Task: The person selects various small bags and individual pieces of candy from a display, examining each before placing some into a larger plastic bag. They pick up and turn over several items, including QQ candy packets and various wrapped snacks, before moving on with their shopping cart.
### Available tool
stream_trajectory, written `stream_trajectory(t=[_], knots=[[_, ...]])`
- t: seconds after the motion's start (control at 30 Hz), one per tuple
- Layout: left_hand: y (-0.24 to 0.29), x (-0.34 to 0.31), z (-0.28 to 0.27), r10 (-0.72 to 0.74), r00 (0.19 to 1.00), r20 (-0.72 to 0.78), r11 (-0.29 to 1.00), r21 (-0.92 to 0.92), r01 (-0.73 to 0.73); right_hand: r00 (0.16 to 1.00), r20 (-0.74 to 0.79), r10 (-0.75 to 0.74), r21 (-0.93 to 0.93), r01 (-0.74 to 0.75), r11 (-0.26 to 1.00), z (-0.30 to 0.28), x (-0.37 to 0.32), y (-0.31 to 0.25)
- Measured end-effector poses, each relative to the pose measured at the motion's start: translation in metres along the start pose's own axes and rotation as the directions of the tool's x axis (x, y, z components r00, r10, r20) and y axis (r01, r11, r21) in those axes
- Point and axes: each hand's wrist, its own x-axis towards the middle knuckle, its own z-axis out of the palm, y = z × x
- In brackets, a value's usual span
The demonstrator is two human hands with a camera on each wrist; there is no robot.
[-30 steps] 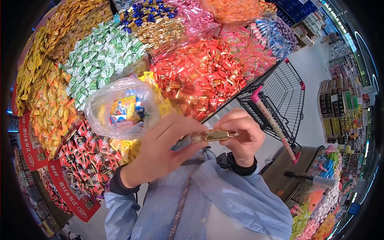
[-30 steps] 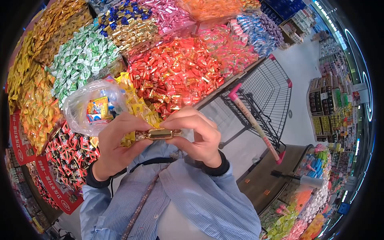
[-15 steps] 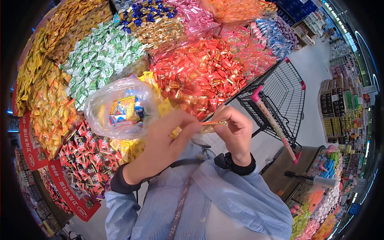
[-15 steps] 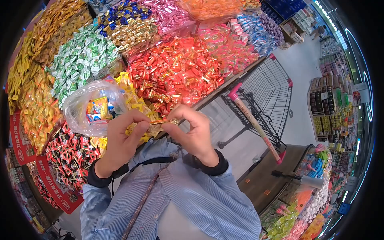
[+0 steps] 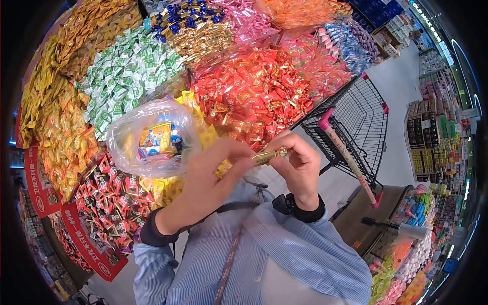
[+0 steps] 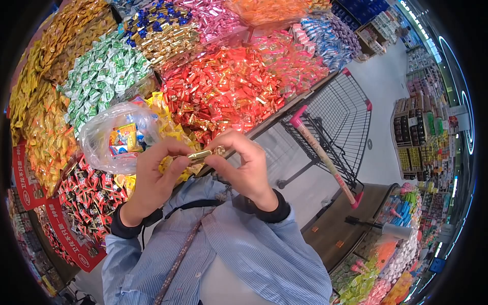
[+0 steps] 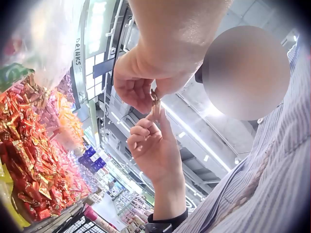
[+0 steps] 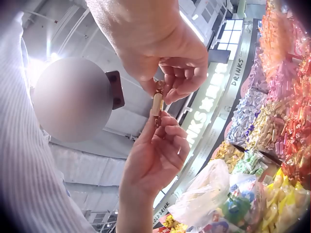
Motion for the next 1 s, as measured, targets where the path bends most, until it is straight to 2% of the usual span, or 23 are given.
stream_trajectory(t=[0.07,0.13,0.23,0.47,0.67,0.73,0.77,0.83,0.87,0.93,1.0], knots=[[-0.001,-0.001,0.001,0.012,1.000,-0.024,1.000,-0.019,-0.012,1.000,0.008,-0.027,0.019,0.027,0.999,0.001,0.003,-0.002],[0.001,-0.002,0.003,-0.003,0.999,-0.052,0.999,-0.042,0.001,0.998,0.016,-0.055,-0.039,0.055,0.998,0.001,0.004,-0.005],[-0.007,-0.002,0.001,0.162,0.984,-0.073,0.987,0.024,-0.161,0.991,0.061,-0.116,-0.104,0.122,0.987,0.002,0.004,-0.007],[-0.005,-0.004,0.000,0.214,0.974,-0.075,0.972,0.113,-0.205,0.984,0.103,-0.144,-0.126,0.156,0.980,0.003,0.003,-0.005],[-0.009,-0.017,-0.005,0.205,0.977,-0.055,0.951,0.246,-0.186,0.972,0.226,-0.065,-0.154,0.101,0.983,0.004,0.005,0.001],[-0.011,-0.025,-0.010,0.155,0.987,-0.048,0.946,0.293,-0.134,0.972,0.226,0.066,-0.110,-0.042,0.993,0.004,0.005,0.009],[-0.010,-0.030,-0.014,0.176,0.982,-0.070,0.923,0.357,-0.140,0.965,0.229,0.131,-0.089,-0.114,0.990,0.003,0.005,0.014],[-0.004,-0.038,-0.026,0.221,0.969,-0.107,0.865,0.480,-0.144,0.971,0.139,0.192,-0.078,-0.182,0.980,0.003,0.003,0.028],[-0.004,-0.040,-0.035,0.249,0.955,-0.164,0.827,0.550,-0.121,0.971,0.093,0.222,-0.071,-0.215,0.974,0.002,0.002,0.034],[-0.006,-0.043,-0.053,0.314,0.911,-0.267,0.736,0.674,-0.057,0.966,0.097,0.239,0.027,-0.242,0.970,-0.001,0.002,0.041],[-0.013,-0.042,-0.069,0.318,0.907,-0.275,0.636,0.772,0.011,0.964,0.094,0.250,0.082,-0.258,0.963,-0.002,0.001,0.044]])
